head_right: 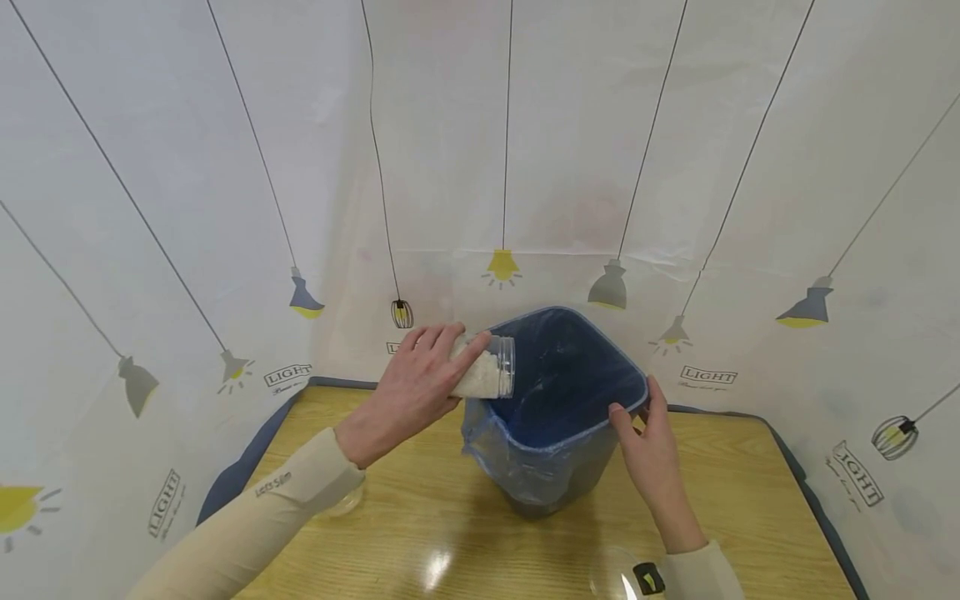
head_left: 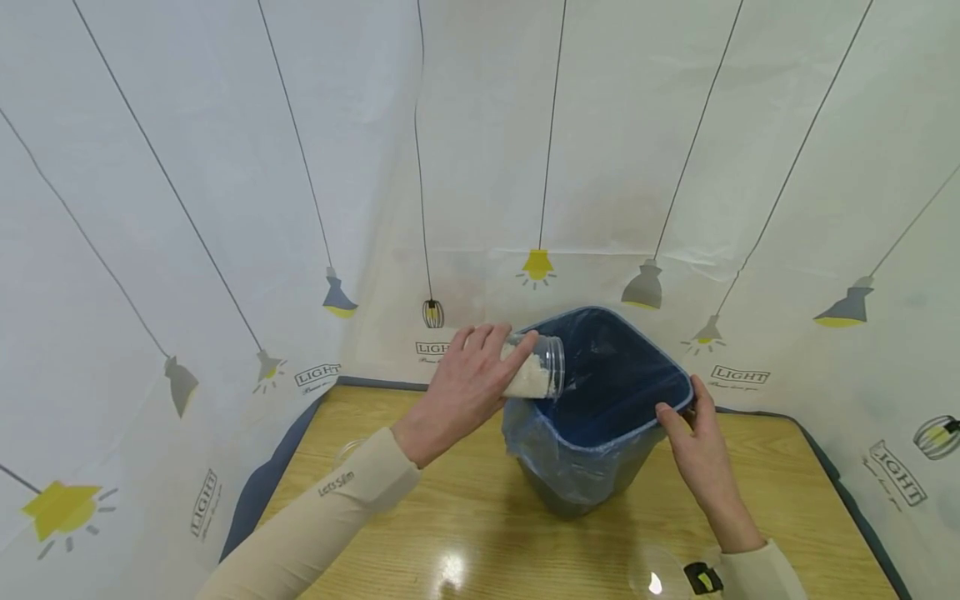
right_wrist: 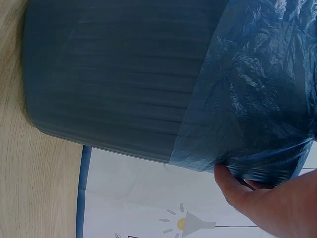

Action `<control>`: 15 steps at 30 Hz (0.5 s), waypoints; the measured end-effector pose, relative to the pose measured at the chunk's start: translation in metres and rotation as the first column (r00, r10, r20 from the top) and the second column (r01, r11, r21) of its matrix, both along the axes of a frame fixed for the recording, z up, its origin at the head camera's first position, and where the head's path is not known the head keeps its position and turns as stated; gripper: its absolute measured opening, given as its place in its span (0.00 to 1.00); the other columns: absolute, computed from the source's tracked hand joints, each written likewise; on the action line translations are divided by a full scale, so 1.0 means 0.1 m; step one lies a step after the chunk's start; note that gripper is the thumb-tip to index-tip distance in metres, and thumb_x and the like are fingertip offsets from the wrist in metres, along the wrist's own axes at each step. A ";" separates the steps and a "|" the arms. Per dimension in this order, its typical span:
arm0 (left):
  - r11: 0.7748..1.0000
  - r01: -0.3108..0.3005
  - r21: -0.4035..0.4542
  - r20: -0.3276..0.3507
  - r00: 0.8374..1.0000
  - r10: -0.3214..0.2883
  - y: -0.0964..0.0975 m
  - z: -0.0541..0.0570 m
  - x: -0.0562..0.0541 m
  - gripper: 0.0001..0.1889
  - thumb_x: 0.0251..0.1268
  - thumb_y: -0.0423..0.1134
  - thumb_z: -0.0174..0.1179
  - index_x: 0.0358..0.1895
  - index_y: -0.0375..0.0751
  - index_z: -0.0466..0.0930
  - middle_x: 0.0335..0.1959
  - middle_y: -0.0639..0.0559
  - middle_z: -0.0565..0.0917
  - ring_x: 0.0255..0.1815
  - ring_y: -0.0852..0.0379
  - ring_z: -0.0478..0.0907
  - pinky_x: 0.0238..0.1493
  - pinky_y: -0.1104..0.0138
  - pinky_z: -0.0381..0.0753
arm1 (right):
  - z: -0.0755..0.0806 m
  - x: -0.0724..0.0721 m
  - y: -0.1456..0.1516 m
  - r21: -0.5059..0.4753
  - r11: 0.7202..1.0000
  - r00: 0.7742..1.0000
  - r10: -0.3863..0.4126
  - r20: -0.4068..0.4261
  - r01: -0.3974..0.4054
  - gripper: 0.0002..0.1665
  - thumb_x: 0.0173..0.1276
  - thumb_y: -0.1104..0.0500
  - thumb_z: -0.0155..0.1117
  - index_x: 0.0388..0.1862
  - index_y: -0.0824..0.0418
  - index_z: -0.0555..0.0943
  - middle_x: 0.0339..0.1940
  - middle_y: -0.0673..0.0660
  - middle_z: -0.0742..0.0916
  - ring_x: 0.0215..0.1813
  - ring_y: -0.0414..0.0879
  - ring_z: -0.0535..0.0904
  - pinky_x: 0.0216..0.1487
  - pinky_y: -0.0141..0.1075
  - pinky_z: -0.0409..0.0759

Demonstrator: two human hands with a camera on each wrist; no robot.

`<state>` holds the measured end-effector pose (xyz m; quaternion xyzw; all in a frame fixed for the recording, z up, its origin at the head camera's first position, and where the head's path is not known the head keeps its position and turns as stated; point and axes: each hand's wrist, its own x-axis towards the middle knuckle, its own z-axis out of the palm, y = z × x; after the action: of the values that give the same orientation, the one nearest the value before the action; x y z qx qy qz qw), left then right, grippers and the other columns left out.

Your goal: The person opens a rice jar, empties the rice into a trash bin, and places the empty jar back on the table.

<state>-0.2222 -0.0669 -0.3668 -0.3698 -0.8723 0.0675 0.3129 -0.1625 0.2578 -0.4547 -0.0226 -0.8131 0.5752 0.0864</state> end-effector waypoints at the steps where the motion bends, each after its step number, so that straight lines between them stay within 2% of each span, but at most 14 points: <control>1: 1.000 0.001 0.000 -0.005 1.000 -0.001 0.00 0.00 0.00 0.40 0.55 0.41 0.76 0.71 0.47 0.67 0.59 0.39 0.78 0.57 0.41 0.79 0.59 0.50 0.77 | 0.00 0.00 0.00 -0.002 1.000 1.000 0.001 0.001 -0.001 0.51 0.83 0.50 0.52 0.85 0.65 0.33 0.83 0.73 0.50 0.80 0.72 0.52 0.72 0.67 0.60; 11: 1.000 -0.007 -0.014 -0.067 0.998 0.006 0.01 0.01 -0.01 0.35 0.61 0.37 0.72 0.71 0.48 0.69 0.56 0.41 0.79 0.56 0.42 0.79 0.60 0.51 0.77 | 0.02 0.01 -0.01 -0.012 1.000 1.000 0.002 0.010 -0.002 0.51 0.83 0.50 0.52 0.85 0.65 0.33 0.83 0.73 0.51 0.81 0.71 0.52 0.73 0.66 0.60; 15: 1.000 0.006 -0.016 -0.046 0.999 -0.006 0.01 0.01 -0.01 0.35 0.61 0.36 0.73 0.71 0.47 0.68 0.56 0.40 0.78 0.57 0.41 0.78 0.60 0.50 0.76 | 0.03 0.02 -0.01 -0.007 1.000 1.000 0.002 0.013 -0.002 0.50 0.83 0.50 0.52 0.85 0.64 0.32 0.83 0.73 0.51 0.81 0.71 0.52 0.73 0.66 0.60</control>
<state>-0.2235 -0.0662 -0.3658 -0.3732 -0.8632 0.0818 0.3300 -0.1607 0.2569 -0.4514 -0.0260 -0.8117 0.5779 0.0805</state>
